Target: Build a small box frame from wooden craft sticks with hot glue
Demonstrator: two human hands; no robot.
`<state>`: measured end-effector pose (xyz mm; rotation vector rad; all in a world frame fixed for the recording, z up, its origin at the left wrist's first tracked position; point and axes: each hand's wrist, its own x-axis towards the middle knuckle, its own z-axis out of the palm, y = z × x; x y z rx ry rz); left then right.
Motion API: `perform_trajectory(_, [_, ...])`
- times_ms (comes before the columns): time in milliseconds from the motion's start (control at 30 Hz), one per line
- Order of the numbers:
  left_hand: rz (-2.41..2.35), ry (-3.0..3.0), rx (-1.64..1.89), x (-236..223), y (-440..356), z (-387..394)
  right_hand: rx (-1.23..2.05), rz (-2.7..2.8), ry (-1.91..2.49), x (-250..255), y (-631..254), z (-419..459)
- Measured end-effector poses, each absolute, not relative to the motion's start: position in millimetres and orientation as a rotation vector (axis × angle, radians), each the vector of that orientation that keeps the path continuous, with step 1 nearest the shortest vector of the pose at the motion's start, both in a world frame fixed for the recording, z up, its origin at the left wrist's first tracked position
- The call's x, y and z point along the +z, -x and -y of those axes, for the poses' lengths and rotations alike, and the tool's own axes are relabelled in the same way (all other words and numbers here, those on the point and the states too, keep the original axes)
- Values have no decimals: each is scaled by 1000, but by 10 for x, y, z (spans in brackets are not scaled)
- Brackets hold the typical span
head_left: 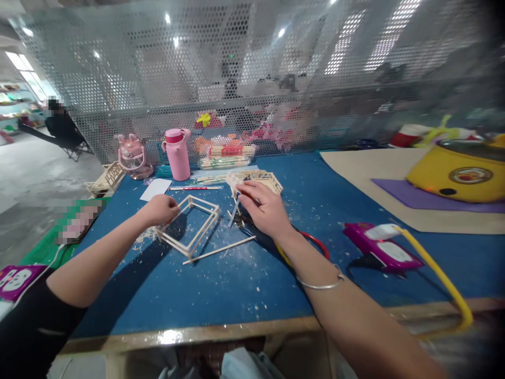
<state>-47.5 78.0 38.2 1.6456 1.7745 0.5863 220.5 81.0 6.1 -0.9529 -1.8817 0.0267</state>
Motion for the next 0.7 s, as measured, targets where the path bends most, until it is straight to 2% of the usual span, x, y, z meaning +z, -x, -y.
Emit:
perform_trajectory(267, [-1642, -1037, 1029, 267, 413, -171, -6, 1872, 922, 78, -2202, -789])
perform_trajectory(367, [-1392, -638, 1220, 159, 300, 161, 7, 1879, 918, 67, -2191, -790])
perform_trajectory(433, [-1367, -601, 1221, 107, 301, 315, 10, 1883, 915, 62, -2190, -793])
perform_trajectory(500, [-1469, -970, 1113, 64, 379, 377, 9, 1881, 915, 60, -2192, -797])
perform_trajectory(633, [-1629, -2390, 886, 31, 591, 178, 17, 1880, 918, 56, -2193, -796])
perform_trajectory(700, [-1438, -2885, 475, 56, 615, -27, 24, 1895, 924, 54, -2191, -794])
